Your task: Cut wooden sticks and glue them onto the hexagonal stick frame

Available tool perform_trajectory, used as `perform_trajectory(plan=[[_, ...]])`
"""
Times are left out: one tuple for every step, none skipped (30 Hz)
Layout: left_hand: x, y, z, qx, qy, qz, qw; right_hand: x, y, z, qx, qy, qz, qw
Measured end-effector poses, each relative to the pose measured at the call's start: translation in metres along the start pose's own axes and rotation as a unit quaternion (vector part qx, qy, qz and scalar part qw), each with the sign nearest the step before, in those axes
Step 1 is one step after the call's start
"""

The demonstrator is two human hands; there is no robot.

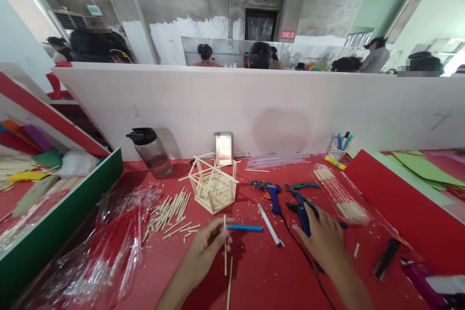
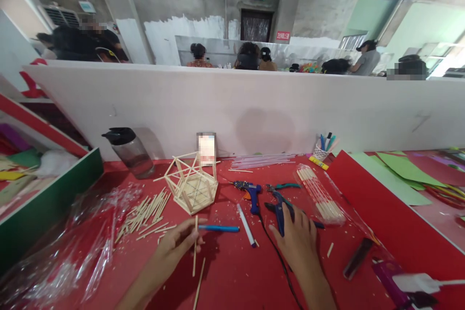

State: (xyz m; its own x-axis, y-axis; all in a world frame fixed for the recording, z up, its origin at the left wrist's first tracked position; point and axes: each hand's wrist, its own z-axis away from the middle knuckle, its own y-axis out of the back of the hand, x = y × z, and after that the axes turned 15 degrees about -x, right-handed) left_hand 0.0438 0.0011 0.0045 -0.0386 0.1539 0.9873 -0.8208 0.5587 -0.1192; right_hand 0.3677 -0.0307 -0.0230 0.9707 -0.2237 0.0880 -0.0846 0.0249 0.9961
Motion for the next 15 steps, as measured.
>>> perform_trajectory(plan=[[0.000,0.001,0.000,0.000,-0.003,0.001,1.000,0.002,-0.003,0.000,0.007,0.002,0.008,1.000],[0.001,0.002,0.000,0.002,-0.005,0.004,1.000,0.003,-0.005,0.000,0.011,0.005,0.012,1.000],[0.001,0.002,0.000,0.005,-0.007,0.008,1.000,0.003,-0.004,-0.001,0.012,0.009,0.013,1.000],[0.002,0.003,0.000,0.008,-0.009,0.012,1.000,0.003,-0.002,-0.002,0.011,0.017,0.011,1.000],[0.003,0.003,0.001,0.011,-0.010,0.017,1.000,0.003,0.002,-0.003,0.011,0.027,0.002,1.000],[0.004,0.003,0.002,0.014,-0.009,0.024,1.000,0.001,0.008,-0.003,0.014,0.038,-0.016,0.999],[0.005,0.002,0.003,0.017,-0.009,0.031,0.999,-0.001,0.015,-0.002,0.017,0.051,-0.045,0.998],[0.006,0.002,0.003,0.019,-0.010,0.038,0.999,-0.006,0.024,0.000,0.018,0.063,-0.083,0.994],[0.007,0.002,0.004,0.019,-0.012,0.045,0.999,-0.012,0.035,0.003,0.015,0.078,-0.132,0.988],[0.008,0.002,0.005,0.020,-0.016,0.051,0.998,-0.019,0.046,0.008,-0.001,0.091,-0.189,0.978],[0.008,0.002,0.006,0.019,-0.021,0.056,0.998,-0.029,0.057,0.014,-0.030,0.107,-0.247,0.963],[0.009,0.002,0.006,0.018,-0.027,0.060,0.998,-0.040,0.067,0.019,-0.069,0.129,-0.304,0.941],[0.009,0.002,0.007,0.019,-0.033,0.063,0.997,-0.051,0.076,0.025,-0.109,0.151,-0.354,0.916],[0.010,0.001,0.007,0.021,-0.039,0.065,0.997,-0.064,0.083,0.030,-0.147,0.164,-0.398,0.890],[0.010,0.001,0.007,0.024,-0.043,0.064,0.997,-0.075,0.087,0.034,-0.181,0.174,-0.434,0.866]])
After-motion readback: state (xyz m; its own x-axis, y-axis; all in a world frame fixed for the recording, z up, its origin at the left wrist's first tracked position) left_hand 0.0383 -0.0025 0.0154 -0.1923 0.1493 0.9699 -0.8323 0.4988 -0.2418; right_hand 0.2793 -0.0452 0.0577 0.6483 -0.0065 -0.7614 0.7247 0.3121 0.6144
